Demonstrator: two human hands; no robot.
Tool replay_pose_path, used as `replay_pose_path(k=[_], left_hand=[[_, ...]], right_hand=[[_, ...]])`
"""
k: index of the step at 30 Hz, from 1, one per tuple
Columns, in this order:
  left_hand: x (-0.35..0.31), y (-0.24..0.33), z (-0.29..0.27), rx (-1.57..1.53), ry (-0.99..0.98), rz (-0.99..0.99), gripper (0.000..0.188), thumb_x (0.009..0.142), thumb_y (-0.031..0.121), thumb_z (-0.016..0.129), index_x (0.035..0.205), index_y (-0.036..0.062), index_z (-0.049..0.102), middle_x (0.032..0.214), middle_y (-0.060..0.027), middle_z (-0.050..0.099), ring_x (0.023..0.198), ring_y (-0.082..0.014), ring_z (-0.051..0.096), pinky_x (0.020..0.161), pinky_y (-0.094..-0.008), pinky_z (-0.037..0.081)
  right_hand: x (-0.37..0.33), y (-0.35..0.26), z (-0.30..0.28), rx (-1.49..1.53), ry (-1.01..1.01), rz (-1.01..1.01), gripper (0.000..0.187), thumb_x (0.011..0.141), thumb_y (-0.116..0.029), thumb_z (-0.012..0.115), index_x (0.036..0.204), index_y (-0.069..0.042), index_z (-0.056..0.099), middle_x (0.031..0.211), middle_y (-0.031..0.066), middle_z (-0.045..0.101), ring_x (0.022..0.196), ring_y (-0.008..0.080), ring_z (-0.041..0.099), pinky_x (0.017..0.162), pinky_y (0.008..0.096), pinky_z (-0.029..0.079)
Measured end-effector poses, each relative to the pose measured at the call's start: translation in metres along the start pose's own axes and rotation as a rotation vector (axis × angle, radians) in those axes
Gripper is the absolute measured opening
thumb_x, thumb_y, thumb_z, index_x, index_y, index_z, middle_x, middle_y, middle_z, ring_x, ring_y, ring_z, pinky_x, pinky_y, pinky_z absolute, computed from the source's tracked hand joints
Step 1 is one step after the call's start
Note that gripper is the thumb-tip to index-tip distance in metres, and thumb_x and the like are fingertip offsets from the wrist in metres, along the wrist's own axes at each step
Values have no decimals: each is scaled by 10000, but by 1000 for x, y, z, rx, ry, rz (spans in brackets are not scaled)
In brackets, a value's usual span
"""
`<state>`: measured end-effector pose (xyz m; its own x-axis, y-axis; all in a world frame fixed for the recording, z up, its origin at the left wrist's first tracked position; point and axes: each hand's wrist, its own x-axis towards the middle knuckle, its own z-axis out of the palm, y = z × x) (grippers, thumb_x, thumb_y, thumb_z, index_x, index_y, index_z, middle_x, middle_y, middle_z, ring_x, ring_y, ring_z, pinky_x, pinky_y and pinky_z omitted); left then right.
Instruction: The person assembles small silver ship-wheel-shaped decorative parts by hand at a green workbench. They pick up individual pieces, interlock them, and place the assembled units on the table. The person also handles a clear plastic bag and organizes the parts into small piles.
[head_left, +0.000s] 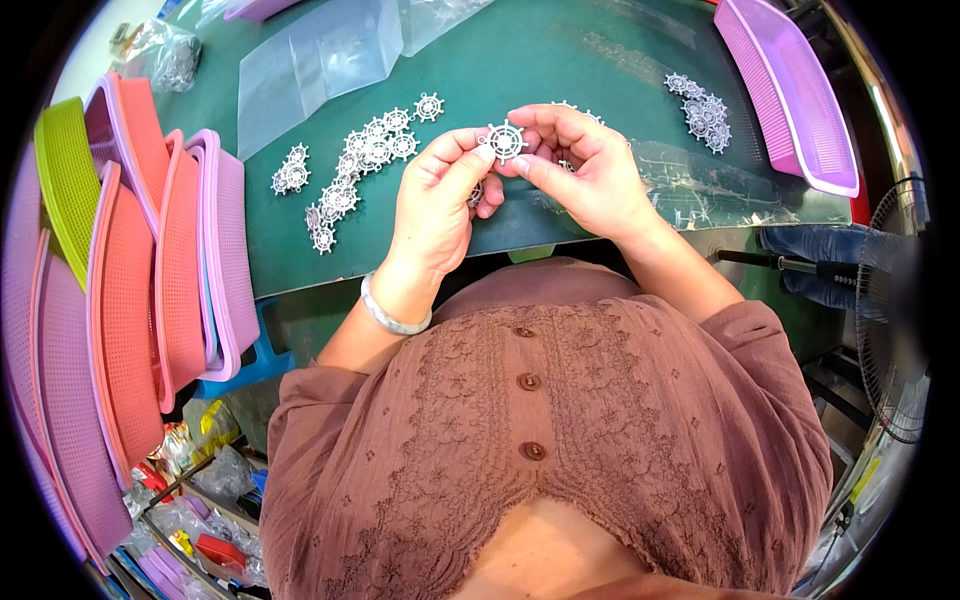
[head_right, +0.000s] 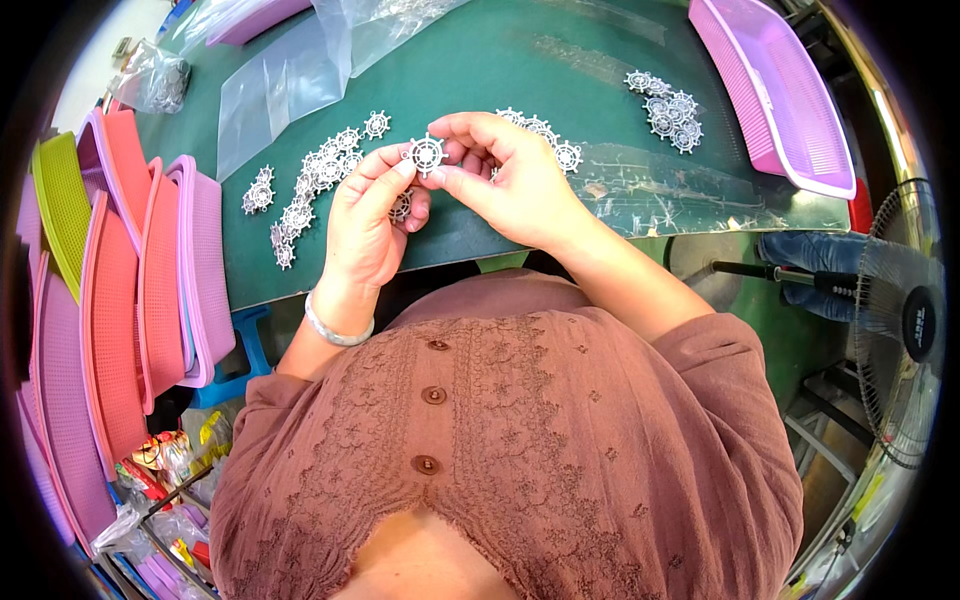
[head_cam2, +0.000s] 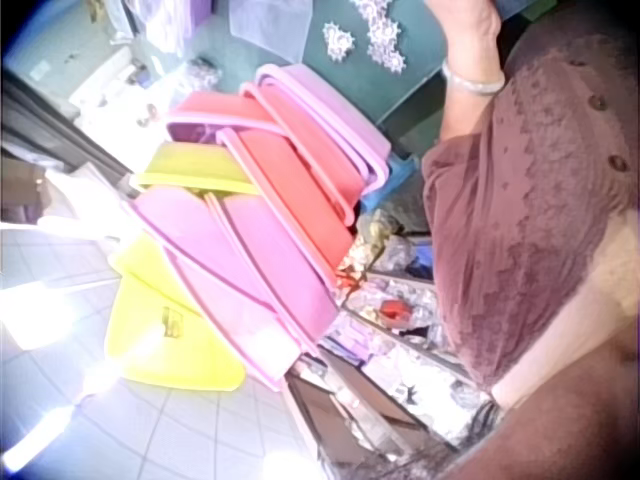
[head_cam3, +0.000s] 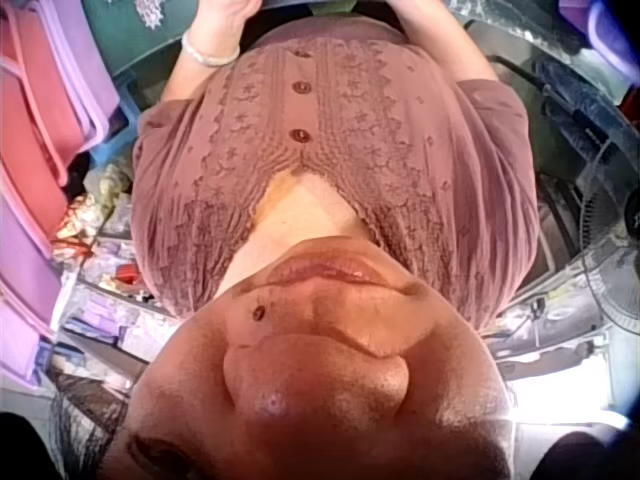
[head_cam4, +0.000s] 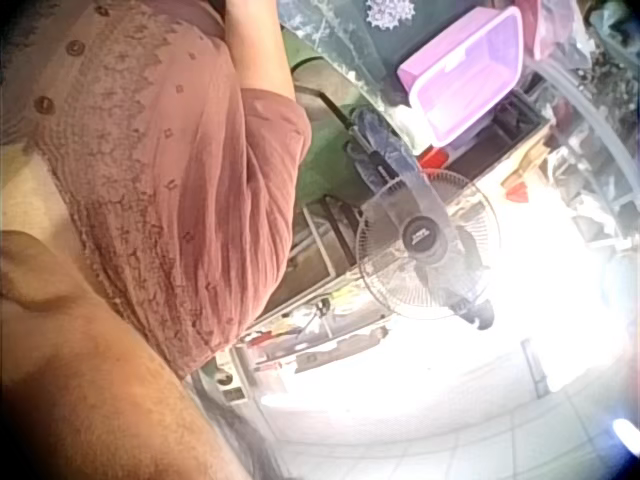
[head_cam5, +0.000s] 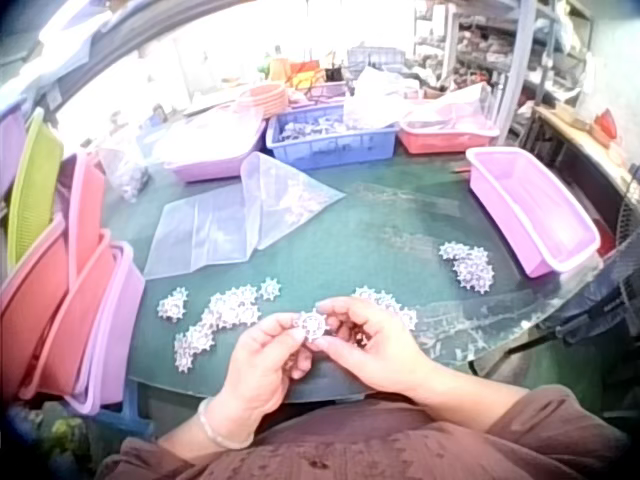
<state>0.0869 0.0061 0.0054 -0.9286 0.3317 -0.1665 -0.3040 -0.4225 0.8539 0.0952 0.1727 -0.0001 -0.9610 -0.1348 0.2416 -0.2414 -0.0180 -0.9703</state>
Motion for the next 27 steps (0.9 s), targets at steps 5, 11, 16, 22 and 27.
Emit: replay_pose_path(k=[5, 11, 16, 22, 27], left_hand=[[-1, 0, 0, -19, -12, -13, 150, 903, 107, 515, 1009, 30, 589, 832, -56, 624, 588, -98, 525, 496, -214, 398], [-1, 0, 1, -43, -41, -35, 190, 919, 132, 491, 1048, 16, 568, 851, -66, 624, 641, -114, 561, 536, -221, 438], [0, 2, -4, -261, -138, -189, 363, 956, 233, 390, 1171, -46, 476, 1023, -175, 600, 883, -246, 613, 775, -343, 512], [2, 7, -5, -526, -178, -257, 477, 969, 319, 329, 1237, -65, 422, 1197, -247, 506, 1106, -352, 518, 993, -475, 393], [1, 6, -10, -636, -284, -249, 522, 979, 341, 282, 1303, -62, 360, 1267, -268, 454, 1164, -373, 474, 1036, -500, 333]], right_hand=[[0, 2, -1, 101, -25, 58, 316, 798, -35, 655, 1098, 14, 570, 863, 14, 602, 693, 36, 514, 626, 176, 434], [0, 1, -1, 198, -8, 92, 289, 817, -29, 627, 1093, 28, 566, 877, 33, 609, 766, 62, 566, 688, 196, 471], [2, -3, -6, 252, 30, 123, 261, 821, -4, 601, 1079, 24, 577, 899, 40, 608, 791, 76, 572, 719, 206, 480], [4, -10, -20, 275, 45, 117, 242, 812, 15, 595, 1053, 9, 611, 895, 14, 598, 815, 63, 537, 754, 203, 451], [1, -18, -22, 230, -3, 126, 240, 810, 33, 572, 1044, 5, 620, 880, 1, 594, 803, 59, 529, 738, 199, 446]])
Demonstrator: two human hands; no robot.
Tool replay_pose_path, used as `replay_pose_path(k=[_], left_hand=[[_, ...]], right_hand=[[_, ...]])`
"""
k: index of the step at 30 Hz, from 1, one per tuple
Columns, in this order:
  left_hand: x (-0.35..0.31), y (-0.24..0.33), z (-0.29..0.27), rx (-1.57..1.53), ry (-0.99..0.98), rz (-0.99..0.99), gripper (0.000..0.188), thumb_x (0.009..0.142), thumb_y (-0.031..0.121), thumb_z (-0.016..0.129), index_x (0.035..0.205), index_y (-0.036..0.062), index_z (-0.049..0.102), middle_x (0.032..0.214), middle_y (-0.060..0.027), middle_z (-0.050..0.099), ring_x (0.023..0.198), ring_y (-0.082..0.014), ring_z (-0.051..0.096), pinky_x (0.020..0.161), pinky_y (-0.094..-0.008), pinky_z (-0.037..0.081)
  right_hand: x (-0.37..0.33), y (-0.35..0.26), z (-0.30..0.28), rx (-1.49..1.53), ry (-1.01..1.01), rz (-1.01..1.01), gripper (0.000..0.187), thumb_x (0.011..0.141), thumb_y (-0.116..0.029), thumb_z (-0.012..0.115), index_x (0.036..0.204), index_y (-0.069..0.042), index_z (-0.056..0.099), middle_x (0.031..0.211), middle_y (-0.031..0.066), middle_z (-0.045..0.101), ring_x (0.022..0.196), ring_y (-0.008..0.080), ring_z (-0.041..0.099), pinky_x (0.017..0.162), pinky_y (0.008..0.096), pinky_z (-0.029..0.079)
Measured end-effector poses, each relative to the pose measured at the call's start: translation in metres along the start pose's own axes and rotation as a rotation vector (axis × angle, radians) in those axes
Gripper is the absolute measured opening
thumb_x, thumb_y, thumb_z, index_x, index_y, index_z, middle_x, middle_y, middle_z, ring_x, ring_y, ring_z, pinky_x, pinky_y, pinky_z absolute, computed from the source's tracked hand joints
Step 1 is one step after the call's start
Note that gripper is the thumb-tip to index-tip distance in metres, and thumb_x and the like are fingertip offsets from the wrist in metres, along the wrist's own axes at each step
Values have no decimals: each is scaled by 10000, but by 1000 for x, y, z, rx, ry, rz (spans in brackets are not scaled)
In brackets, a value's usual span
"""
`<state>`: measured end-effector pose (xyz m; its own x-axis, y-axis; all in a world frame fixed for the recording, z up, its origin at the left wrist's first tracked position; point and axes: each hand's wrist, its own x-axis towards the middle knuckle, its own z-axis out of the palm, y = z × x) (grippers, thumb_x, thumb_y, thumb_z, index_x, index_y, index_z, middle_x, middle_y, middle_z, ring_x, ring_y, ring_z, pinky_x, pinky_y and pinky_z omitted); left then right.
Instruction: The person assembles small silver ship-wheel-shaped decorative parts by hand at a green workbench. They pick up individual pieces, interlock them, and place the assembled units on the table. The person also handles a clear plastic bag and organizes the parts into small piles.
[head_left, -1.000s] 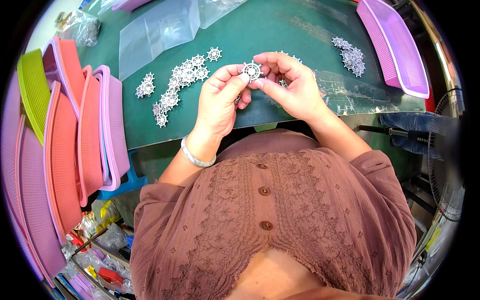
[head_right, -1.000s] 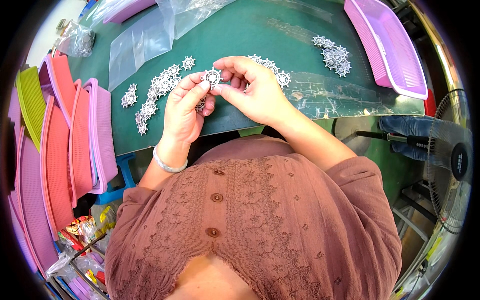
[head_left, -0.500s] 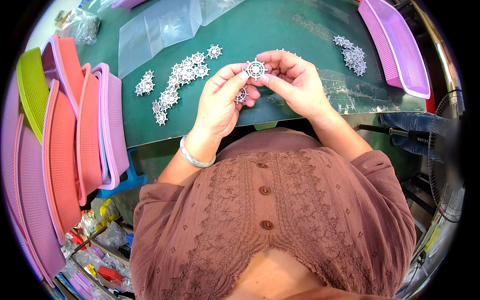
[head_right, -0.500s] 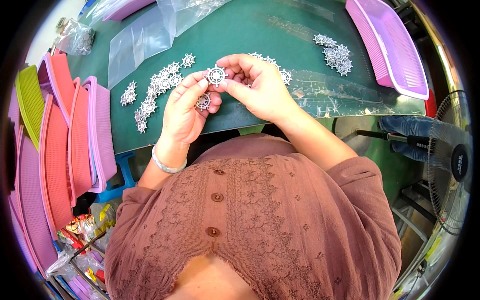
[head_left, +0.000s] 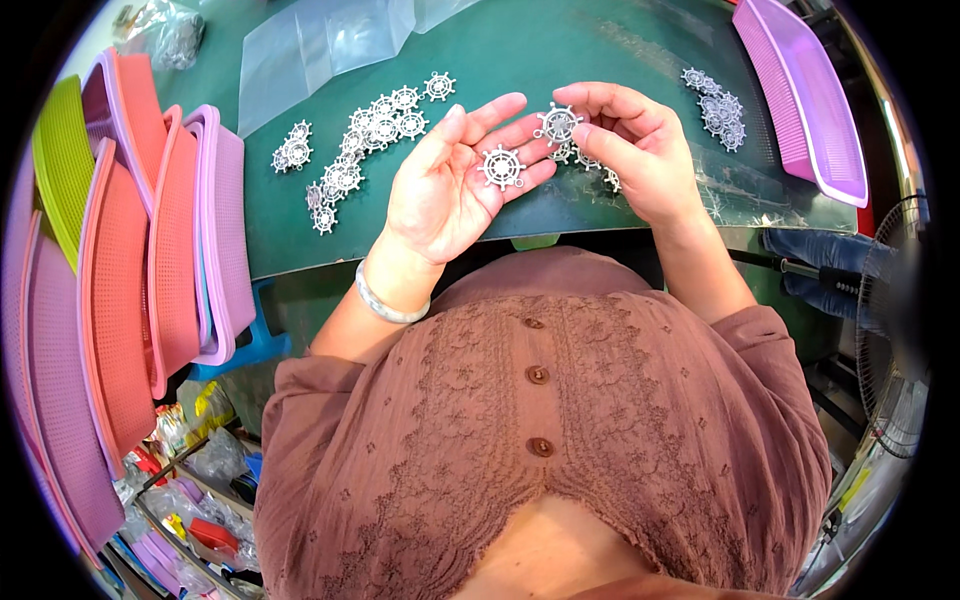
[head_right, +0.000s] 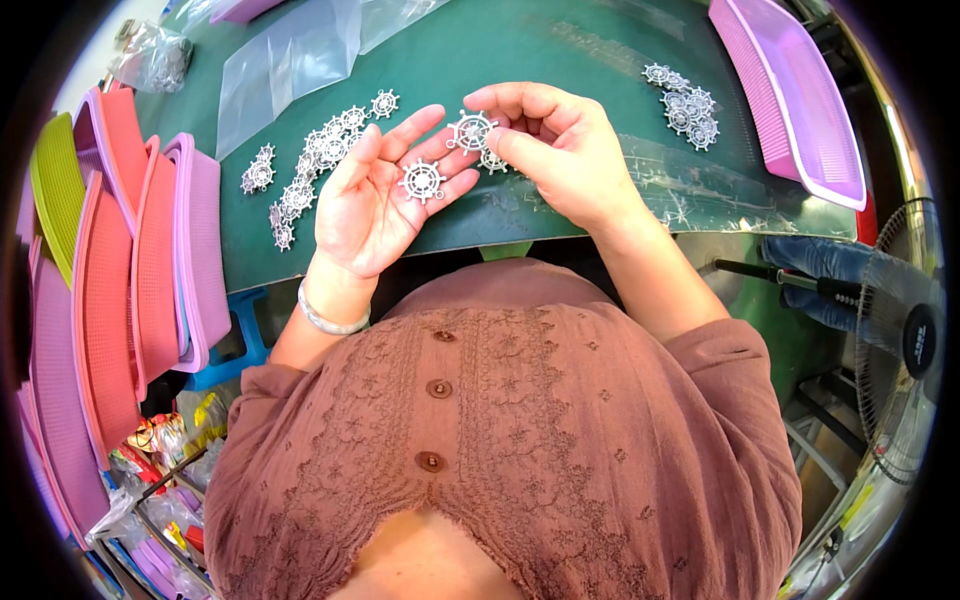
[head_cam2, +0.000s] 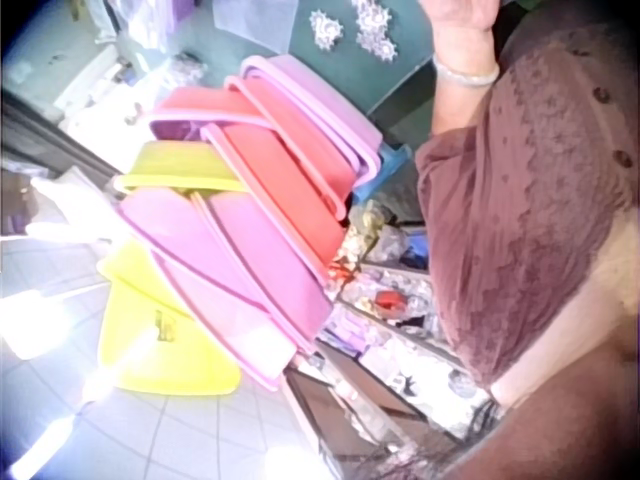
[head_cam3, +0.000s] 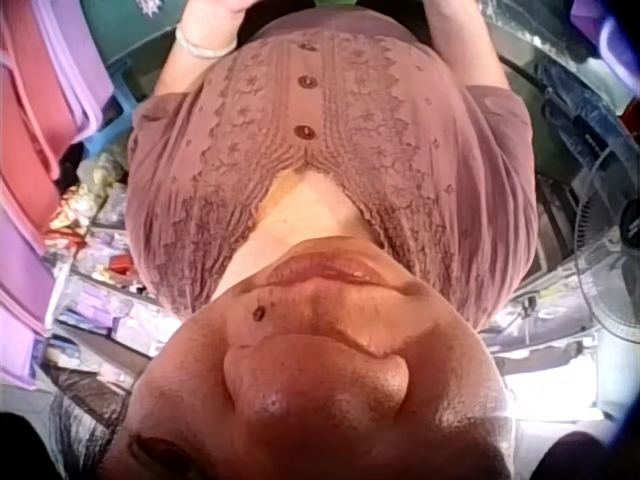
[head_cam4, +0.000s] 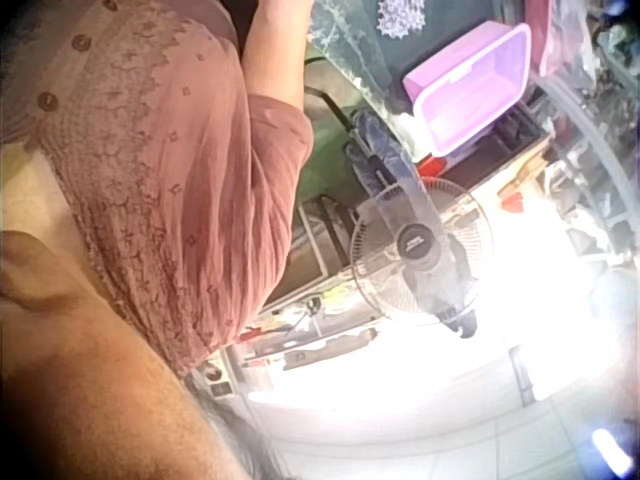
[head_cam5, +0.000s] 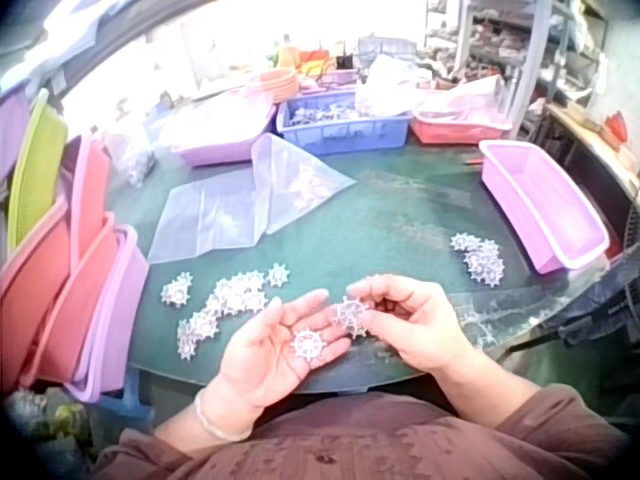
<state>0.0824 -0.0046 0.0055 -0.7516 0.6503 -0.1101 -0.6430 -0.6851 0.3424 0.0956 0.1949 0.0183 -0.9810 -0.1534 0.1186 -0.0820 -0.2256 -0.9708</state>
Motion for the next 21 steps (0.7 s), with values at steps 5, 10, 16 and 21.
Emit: replay_pose_path(k=[5, 10, 16, 21], left_hand=[[-2, 0, 5, -5, -17, -7, 529, 981, 348, 273, 1325, -49, 339, 1301, -268, 421, 1174, -370, 466, 1038, -499, 331], [-4, 0, 9, 31, 20, -12, 538, 981, 359, 265, 1335, -41, 327, 1330, -272, 386, 1190, -371, 450, 1037, -493, 337], [-7, 0, 6, -41, -50, -31, 537, 983, 370, 252, 1360, -10, 295, 1307, -265, 409, 1195, -366, 445, 1019, -477, 367], [-6, -5, 10, 7, 1, -36, 465, 969, 339, 348, 1331, 48, 350, 1216, -191, 512, 1075, -290, 540, 954, -424, 429]], right_hand=[[-4, 1, 3, -82, -62, -56, 245, 804, 14, 557, 1039, -7, 622, 817, -29, 565, 733, 32, 503, 674, 175, 422], [-6, -7, 7, -286, -128, -96, 257, 775, 14, 535, 1004, -25, 645, 762, -50, 534, 635, 6, 449, 573, 165, 375], [-6, -11, 10, -431, -186, -212, 320, 734, 44, 513, 983, -81, 669, 705, -27, 506, 597, 32, 445, 536, 187, 370], [-7, -8, 22, -530, -182, -282, 294, 723, 41, 535, 963, -75, 660, 726, 27, 521, 598, 84, 485, 530, 226, 398]])
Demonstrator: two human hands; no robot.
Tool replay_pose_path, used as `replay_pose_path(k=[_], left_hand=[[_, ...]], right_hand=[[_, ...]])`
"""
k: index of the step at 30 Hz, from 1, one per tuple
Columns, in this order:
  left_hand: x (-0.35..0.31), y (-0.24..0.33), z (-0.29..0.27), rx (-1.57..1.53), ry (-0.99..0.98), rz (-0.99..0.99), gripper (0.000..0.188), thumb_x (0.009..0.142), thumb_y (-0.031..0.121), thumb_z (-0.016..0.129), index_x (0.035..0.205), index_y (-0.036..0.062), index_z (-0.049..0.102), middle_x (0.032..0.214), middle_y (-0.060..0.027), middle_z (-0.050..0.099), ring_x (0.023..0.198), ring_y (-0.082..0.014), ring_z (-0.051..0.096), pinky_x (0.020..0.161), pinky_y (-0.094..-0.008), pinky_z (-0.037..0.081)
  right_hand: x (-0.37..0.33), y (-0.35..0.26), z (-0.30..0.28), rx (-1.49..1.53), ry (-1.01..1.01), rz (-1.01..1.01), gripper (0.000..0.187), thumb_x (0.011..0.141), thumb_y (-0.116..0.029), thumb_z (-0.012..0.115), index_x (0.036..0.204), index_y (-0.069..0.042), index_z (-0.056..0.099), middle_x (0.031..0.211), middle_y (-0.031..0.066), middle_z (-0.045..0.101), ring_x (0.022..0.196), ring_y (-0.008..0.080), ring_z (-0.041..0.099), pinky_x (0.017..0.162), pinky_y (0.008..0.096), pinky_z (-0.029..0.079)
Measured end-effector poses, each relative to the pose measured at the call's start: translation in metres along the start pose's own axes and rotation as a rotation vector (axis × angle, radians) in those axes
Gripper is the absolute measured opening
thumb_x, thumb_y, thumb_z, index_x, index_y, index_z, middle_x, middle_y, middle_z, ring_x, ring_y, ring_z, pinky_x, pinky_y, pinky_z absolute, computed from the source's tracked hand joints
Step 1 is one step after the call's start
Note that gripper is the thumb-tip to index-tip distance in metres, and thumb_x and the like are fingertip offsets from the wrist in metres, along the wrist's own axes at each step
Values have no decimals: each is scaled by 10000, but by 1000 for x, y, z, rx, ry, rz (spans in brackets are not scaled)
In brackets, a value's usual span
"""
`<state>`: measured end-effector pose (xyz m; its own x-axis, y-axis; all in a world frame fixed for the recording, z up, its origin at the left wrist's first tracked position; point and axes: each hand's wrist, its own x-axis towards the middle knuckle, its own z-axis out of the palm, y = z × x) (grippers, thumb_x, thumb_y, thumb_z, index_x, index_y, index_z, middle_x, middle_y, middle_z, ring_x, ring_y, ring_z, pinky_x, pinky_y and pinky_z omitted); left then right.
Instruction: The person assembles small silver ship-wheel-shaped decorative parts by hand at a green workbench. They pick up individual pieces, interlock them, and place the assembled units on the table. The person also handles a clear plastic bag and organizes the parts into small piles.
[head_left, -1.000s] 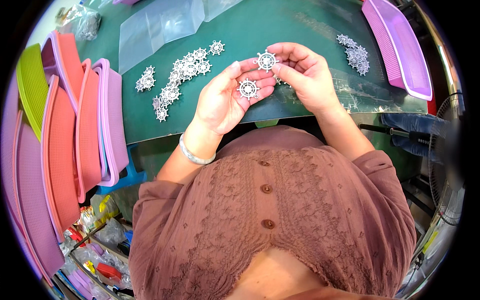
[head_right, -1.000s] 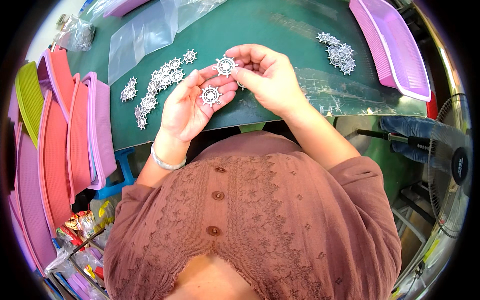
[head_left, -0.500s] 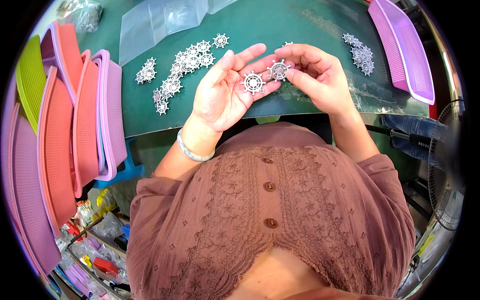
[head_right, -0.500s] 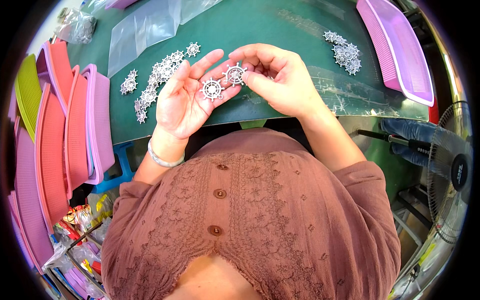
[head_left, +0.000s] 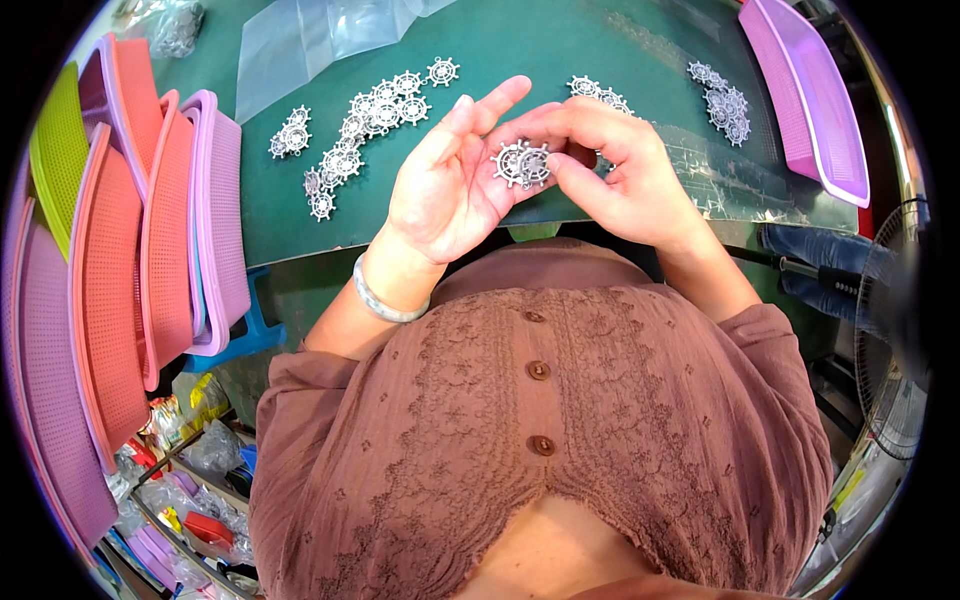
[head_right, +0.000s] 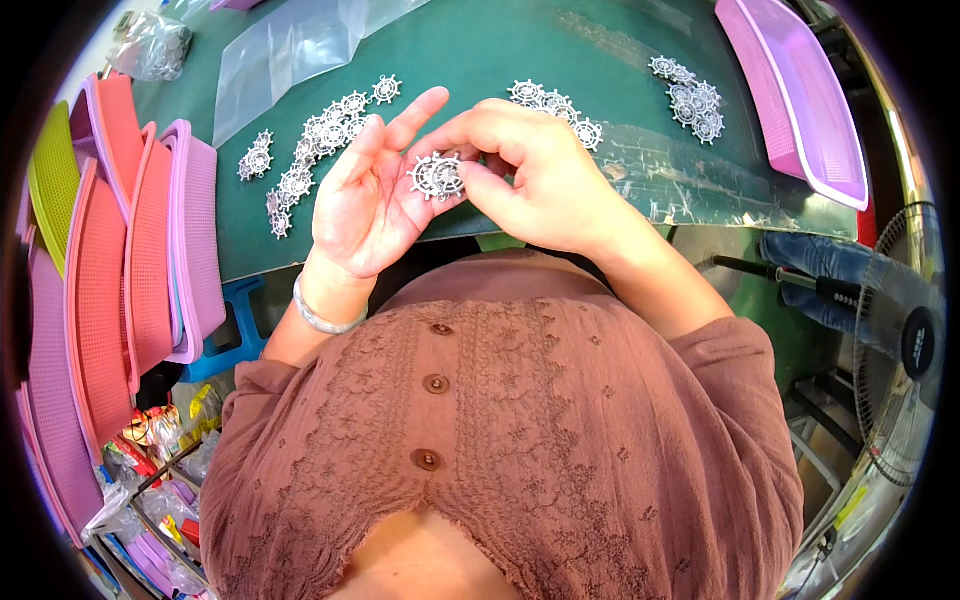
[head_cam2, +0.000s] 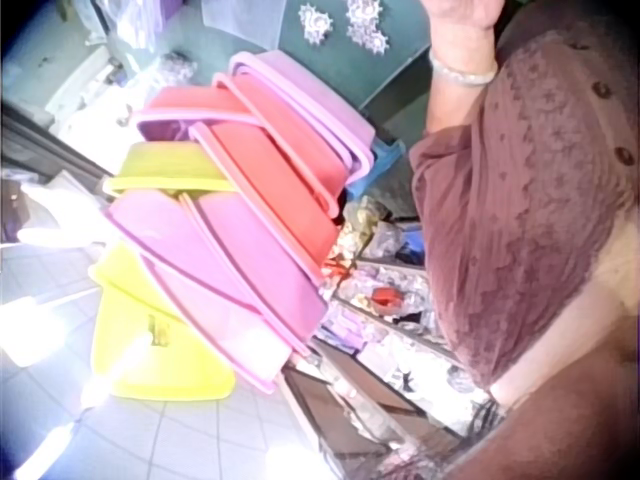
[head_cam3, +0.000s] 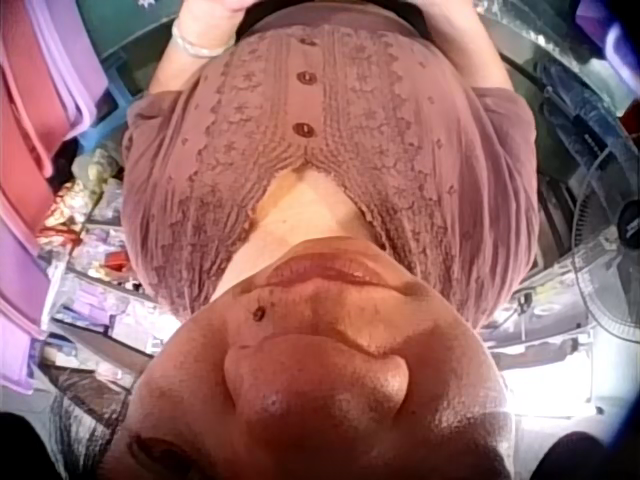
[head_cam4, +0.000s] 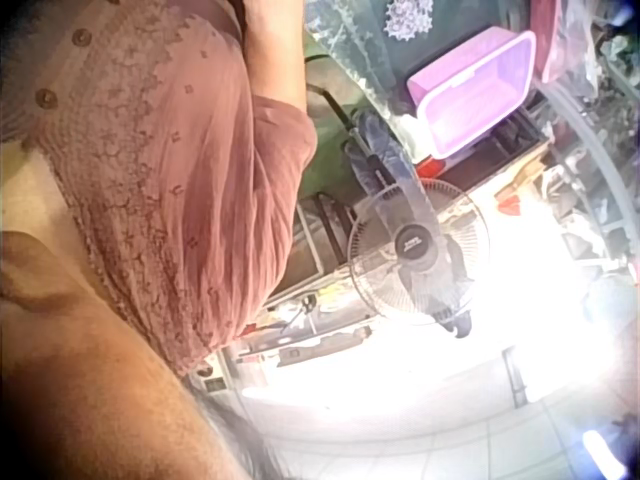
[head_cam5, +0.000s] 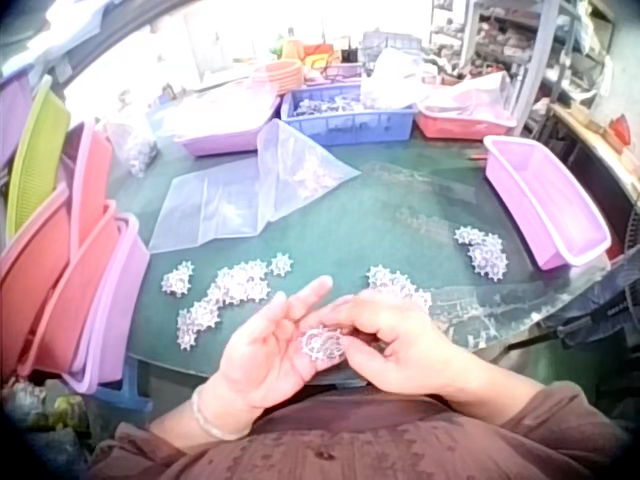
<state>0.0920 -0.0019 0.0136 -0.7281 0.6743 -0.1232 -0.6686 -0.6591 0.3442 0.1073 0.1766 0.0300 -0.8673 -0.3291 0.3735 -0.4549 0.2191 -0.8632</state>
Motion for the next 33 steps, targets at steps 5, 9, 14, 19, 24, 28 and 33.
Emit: replay_pose_path(k=[5, 9, 14, 19, 24, 28, 33], left_hand=[[-2, 0, -12, -10, -69, 14, 483, 957, 228, 353, 1380, 13, 263, 1247, -201, 460, 1095, -298, 523, 974, -434, 419], [-6, -1, -9, 99, -20, 51, 536, 879, 32, 414, 1390, 22, 255, 1244, -181, 465, 1088, -268, 528, 979, -410, 421], [-8, -2, -6, 206, 64, 82, 658, 784, -133, 435, 1392, 69, 283, 1245, -162, 473, 1048, -224, 538, 940, -352, 441], [-9, -3, -5, 242, 73, 108, 682, 774, -159, 427, 1396, 80, 278, 1288, -165, 451, 1020, -199, 544, 913, -315, 453], [-12, -2, 0, 242, 83, 110, 687, 771, -159, 423, 1399, 67, 260, 1293, -171, 448, 1007, -198, 549, 909, -317, 457], [-11, -2, 1, 296, 108, 120, 631, 785, -124, 425, 1381, 38, 295, 1227, -179, 477, 1069, -248, 538, 944, -364, 455], [-13, 1, 2, 309, 231, 53, 520, 802, -103, 437, 1311, -11, 380, 1201, -187, 500, 1031, -258, 559, 900, -379, 488]], right_hand=[[0, -2, 1, -69, -60, 77, 279, 736, 43, 542, 973, -65, 643, 754, 53, 556, 625, 115, 529, 531, 243, 420], [-1, 2, 8, 46, 25, 36, 263, 754, 46, 530, 971, -54, 639, 792, 70, 589, 646, 131, 547, 557, 248, 435], [0, -4, 4, -44, -43, 40, 251, 782, 48, 515, 980, -46, 637, 807, 69, 599, 654, 129, 547, 596, 253, 445], [0, -3, 6, -8, -28, 65, 250, 793, 44, 517, 988, -52, 641, 793, 56, 593, 650, 116, 535, 594, 243, 439], [-1, 4, 8, 53, -40, 95, 235, 819, 26, 526, 1016, -42, 634, 828, 39, 615, 678, 88, 532, 619, 223, 443], [-1, 7, 5, 133, 68, 96, 203, 855, -9, 533, 1038, -14, 621, 888, 35, 641, 747, 81, 559, 675, 214, 459], [0, 26, -24, 55, 264, 177, 195, 860, -32, 555, 1043, -2, 616, 899, 44, 645, 834, 91, 596, 723, 220, 474]])
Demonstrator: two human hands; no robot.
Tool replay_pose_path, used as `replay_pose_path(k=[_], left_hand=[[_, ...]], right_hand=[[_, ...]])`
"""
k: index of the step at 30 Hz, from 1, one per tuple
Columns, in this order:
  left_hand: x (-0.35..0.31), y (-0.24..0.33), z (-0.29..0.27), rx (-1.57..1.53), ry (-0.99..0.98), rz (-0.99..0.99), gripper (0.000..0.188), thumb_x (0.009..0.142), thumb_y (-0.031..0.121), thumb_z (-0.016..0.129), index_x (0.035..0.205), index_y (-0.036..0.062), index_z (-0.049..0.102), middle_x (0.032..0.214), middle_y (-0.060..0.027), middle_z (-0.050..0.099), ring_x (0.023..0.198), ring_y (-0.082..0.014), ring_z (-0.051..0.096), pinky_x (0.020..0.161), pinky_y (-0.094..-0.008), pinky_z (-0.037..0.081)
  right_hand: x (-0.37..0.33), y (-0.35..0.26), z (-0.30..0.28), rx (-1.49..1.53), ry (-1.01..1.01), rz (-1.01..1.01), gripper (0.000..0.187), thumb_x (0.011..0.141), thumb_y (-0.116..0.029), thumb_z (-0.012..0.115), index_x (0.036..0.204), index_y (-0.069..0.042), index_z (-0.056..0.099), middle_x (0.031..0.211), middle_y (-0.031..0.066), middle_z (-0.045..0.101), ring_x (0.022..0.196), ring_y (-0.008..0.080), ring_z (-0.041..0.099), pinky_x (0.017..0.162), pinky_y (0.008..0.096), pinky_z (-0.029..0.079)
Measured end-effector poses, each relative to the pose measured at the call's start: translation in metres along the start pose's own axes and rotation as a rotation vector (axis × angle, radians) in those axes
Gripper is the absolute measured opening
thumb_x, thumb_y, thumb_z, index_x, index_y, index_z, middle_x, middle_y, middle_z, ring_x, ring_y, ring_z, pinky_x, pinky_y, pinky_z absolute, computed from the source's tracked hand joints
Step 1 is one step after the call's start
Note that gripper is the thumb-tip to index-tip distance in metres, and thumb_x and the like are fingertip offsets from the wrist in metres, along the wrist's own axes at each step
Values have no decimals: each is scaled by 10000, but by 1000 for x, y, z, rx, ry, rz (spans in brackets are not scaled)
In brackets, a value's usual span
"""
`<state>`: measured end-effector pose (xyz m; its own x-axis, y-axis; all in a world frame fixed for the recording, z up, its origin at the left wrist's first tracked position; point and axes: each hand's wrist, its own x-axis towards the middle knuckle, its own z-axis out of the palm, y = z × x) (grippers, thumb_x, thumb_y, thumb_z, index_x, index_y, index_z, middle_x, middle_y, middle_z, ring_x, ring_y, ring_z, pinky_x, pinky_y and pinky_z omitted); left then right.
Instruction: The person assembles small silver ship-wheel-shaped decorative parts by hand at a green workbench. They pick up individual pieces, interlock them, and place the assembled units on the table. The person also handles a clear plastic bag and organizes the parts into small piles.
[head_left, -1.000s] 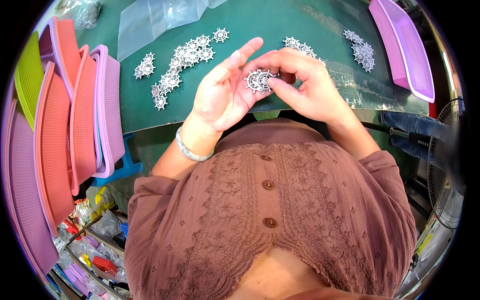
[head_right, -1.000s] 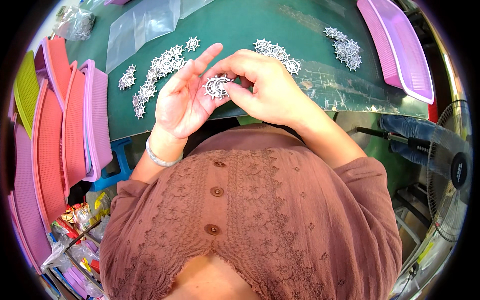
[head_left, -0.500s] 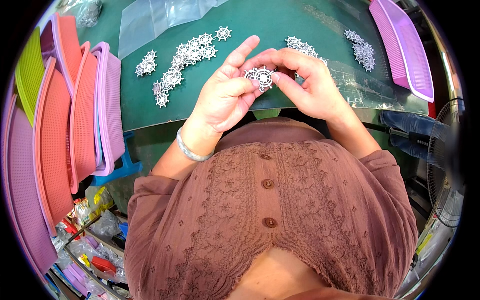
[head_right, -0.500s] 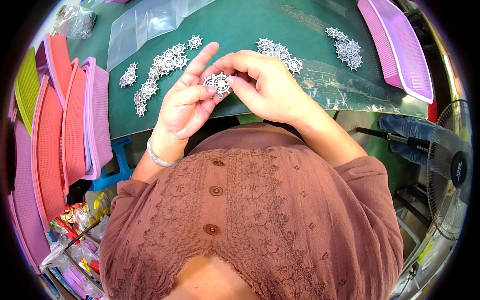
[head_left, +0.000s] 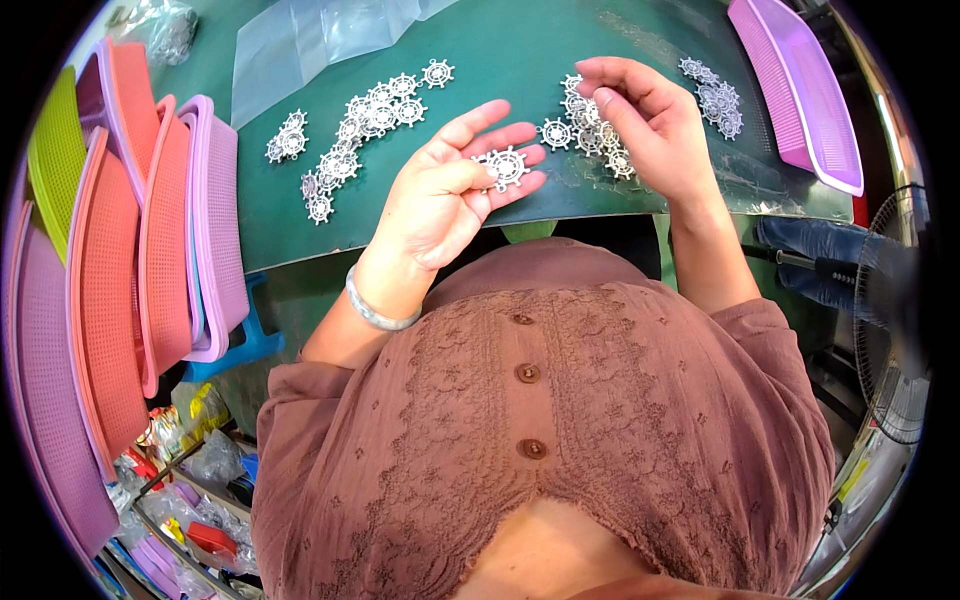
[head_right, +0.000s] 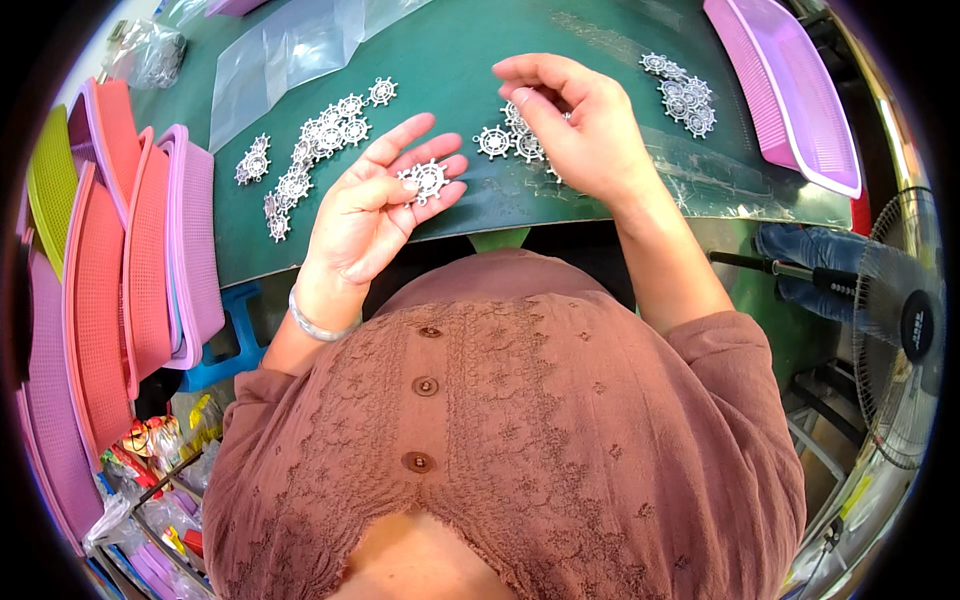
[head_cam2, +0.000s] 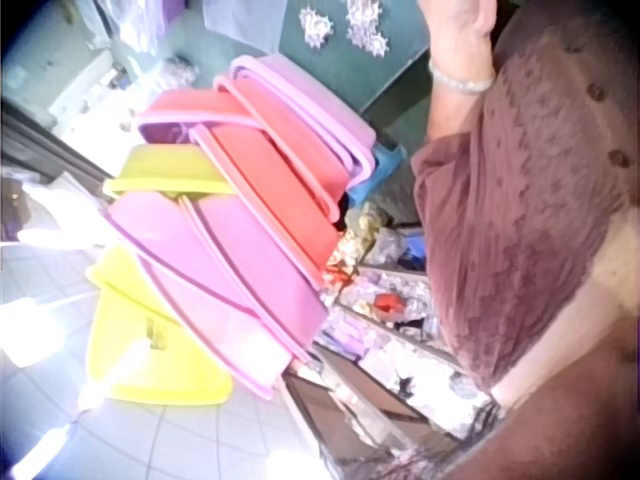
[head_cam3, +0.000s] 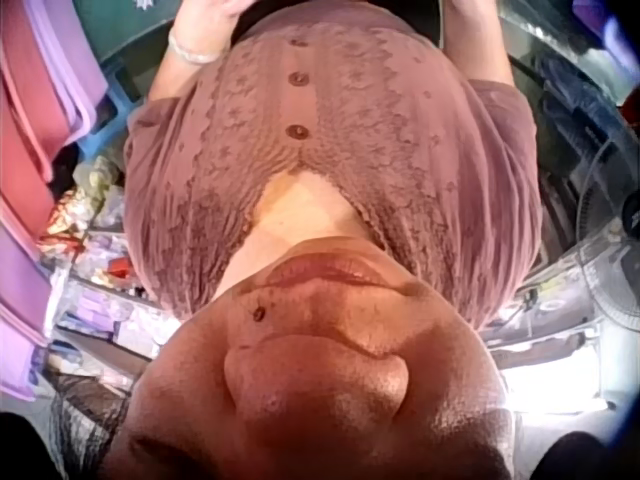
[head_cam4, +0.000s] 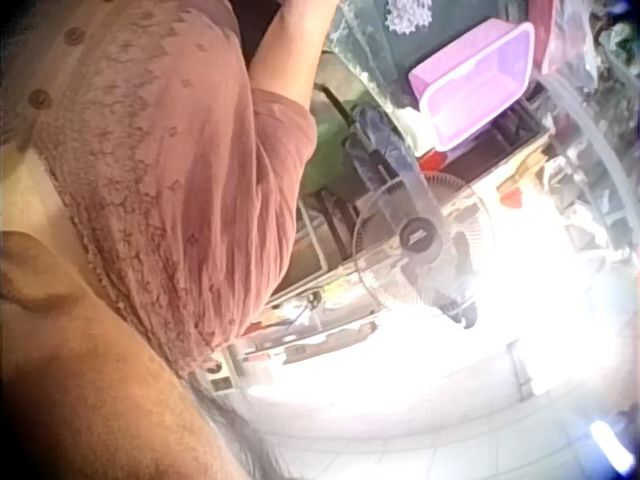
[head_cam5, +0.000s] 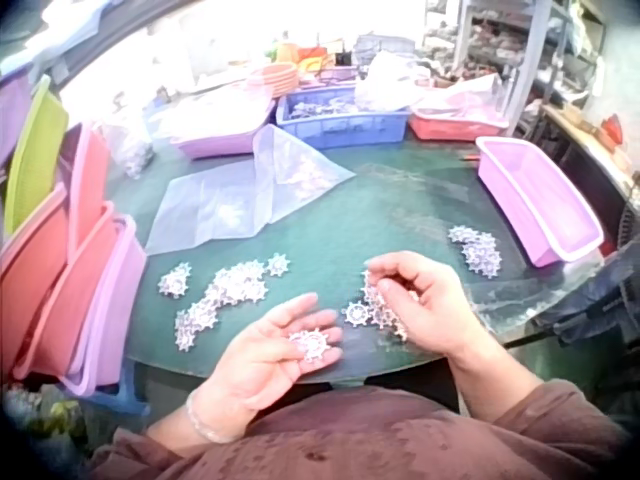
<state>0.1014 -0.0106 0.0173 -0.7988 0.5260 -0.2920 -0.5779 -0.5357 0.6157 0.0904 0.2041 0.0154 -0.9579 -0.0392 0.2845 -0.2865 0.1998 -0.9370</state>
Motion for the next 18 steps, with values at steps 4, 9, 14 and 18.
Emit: replay_pose_path(k=[4, 9, 14, 18], left_hand=[[3, -2, -6, 93, 76, 34, 402, 818, -62, 474, 1218, -16, 479, 1162, -152, 537, 1005, -207, 569, 846, -305, 504], [5, -3, -10, 145, 106, 15, 384, 811, -60, 478, 1190, -7, 505, 1106, -134, 568, 920, -198, 594, 771, -288, 519], [4, -3, -10, 202, 149, 7, 320, 818, -37, 481, 1131, -4, 535, 1028, -112, 592, 826, -178, 603, 662, -267, 517], [9, -5, -16, 191, 135, -12, 247, 832, -4, 510, 1074, 6, 558, 930, -79, 604, 754, -149, 597, 583, -245, 492]], right_hand=[[0, 11, -19, -292, 5, 1, 197, 827, -47, 584, 1019, -18, 624, 890, 51, 636, 791, 123, 606, 692, 244, 476], [-2, 17, -23, -587, -81, -259, 280, 739, -92, 648, 1015, -49, 620, 992, 112, 596, 947, 278, 552, 792, 356, 445], [-8, 11, -7, -815, -209, -370, 345, 690, -139, 694, 1019, -71, 618, 1152, 106, 535, 1140, 303, 440, 948, 424, 338], [-7, 13, -1, -860, -277, -386, 328, 685, -145, 701, 994, -67, 621, 1185, 106, 520, 1189, 308, 404, 982, 452, 302]])
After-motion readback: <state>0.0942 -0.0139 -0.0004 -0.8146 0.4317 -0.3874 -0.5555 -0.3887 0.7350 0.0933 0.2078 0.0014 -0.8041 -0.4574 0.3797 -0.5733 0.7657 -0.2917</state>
